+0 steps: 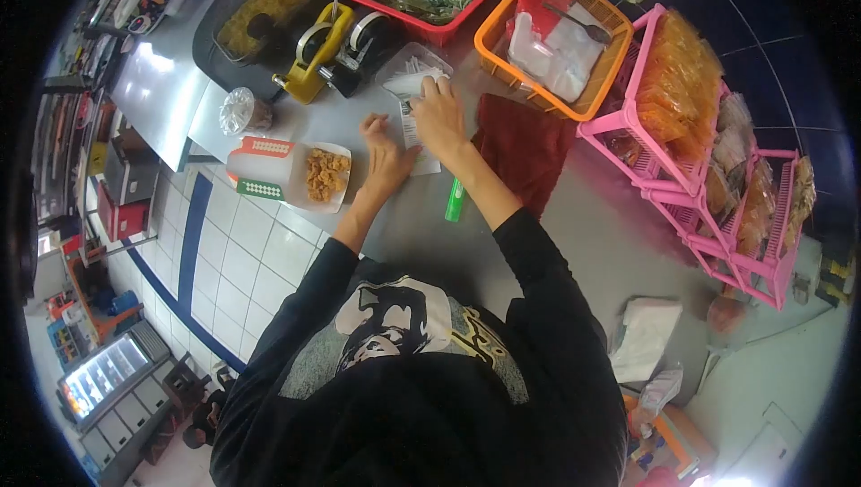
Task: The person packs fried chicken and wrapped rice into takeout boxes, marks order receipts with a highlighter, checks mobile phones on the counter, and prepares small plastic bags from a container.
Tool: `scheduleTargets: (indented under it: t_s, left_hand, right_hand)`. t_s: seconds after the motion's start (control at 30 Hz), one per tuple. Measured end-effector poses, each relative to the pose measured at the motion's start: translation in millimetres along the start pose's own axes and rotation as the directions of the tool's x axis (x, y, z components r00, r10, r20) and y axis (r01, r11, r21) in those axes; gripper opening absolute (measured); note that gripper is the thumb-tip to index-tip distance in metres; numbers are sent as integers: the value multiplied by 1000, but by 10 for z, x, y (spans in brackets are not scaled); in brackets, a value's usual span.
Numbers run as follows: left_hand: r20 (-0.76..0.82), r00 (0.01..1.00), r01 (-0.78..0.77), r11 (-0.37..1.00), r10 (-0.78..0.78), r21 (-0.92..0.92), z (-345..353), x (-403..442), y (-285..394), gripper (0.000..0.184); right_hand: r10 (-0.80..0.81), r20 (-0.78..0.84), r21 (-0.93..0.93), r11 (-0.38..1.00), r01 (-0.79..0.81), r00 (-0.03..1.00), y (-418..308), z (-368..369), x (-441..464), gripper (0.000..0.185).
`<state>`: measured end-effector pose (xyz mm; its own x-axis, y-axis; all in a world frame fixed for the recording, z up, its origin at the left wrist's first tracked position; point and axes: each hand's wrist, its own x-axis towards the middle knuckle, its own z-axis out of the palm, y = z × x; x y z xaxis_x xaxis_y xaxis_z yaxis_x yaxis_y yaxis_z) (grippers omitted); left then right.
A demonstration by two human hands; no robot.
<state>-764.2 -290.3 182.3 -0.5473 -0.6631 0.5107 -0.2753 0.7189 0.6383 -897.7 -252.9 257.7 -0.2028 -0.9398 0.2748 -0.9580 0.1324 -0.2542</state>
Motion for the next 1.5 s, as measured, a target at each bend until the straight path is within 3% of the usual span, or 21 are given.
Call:
scheduleTargets:
  t_s: [0.1,0.2,0.3,0.33,0.37,0.4,0.5,0.6,0.67,0.77,0.8,0.87,0.97,1.03,1.07,1.13,1.2,1.27,1.3,1.4,1.5]
  left_hand:
    - [-33,998,-58,994,61,94,-577,53,424,65]
    - [-341,939,54,962,43,268,-1306,-180,199,64]
    - [-636,653,620,773,-412,136,-2040,-473,-366,70]
    - [-560,384,664,641,-734,-386,-2168,-483,-550,69]
    - [-319,352,523,467,-880,-713,-2294,-484,-599,64]
    - [-38,374,347,178,-926,-921,-2421,-477,-599,62]
    - [93,588,288,101,-804,-952,-2543,-457,-316,55]
    - [218,755,446,240,-619,-862,-2599,-795,-399,44]
    - [277,722,575,327,-634,-750,-2618,-733,-293,41]
    - [326,930,264,923,-168,-278,-2644,-366,-153,42]
    - [332,929,263,922,-164,-283,-2607,-273,-195,42]
    - [690,617,-184,922,378,-341,-2528,-98,-290,36]
    - [686,686,-66,960,242,-272,-2530,-41,-388,27]
    - [566,816,-81,993,117,-87,-2560,-15,-364,25]
    - [574,809,-88,992,125,-92,-2532,-46,-357,25]
    - [647,696,433,901,-312,-31,-2390,-200,-424,32]
    - [612,703,498,865,-361,-61,-2238,-360,-596,35]
    - [725,470,670,738,-504,79,-2202,-380,-693,32]
    - [726,470,666,741,-502,81,-2190,-329,-634,32]
    - [574,760,575,727,-305,-375,-2085,-122,-494,38]
    - [636,762,426,835,-122,-349,-1991,46,-568,39]
  right_hand:
    - [94,-171,70,994,-83,981,-136,-206,-57,34]
    - [190,-236,174,973,-151,953,-567,-441,-140,44]
    - [162,-87,474,875,-103,983,-1268,-162,-185,48]
    - [86,-60,520,853,-43,994,-1530,-45,-158,49]
    - [3,-93,500,865,44,996,-1802,23,-121,49]
    - [-81,-125,475,870,131,989,-2024,80,-84,50]
    - [-118,-110,368,917,151,987,-2397,273,-80,51]
    - [-131,-196,485,849,212,972,-2299,466,-285,39]
    - [-232,-243,501,801,326,942,-2103,370,-515,32]
    - [-384,-149,509,761,404,911,-1823,314,-877,27]
    - [-445,-153,469,753,462,882,-1771,285,-922,26]
    - [-504,-155,420,745,519,850,-1692,182,-999,26]
    - [-285,-232,368,859,356,930,-1641,-2,-1057,31]
    - [297,-182,504,847,-171,937,-1688,-29,-1138,47]
    - [309,-186,504,845,-180,933,-1696,59,-1152,47]
    - [697,94,693,467,-550,711,-1704,265,-1140,67]
    - [735,155,600,461,-654,661,-1677,316,-1143,79]
    - [750,126,603,461,-650,649,-1644,410,-1137,86]
    - [753,124,606,458,-651,646,-1625,396,-1105,86]
    - [591,31,563,656,-503,806,-1539,340,-959,84]
    - [443,122,558,710,-430,888,-1483,246,-788,73]
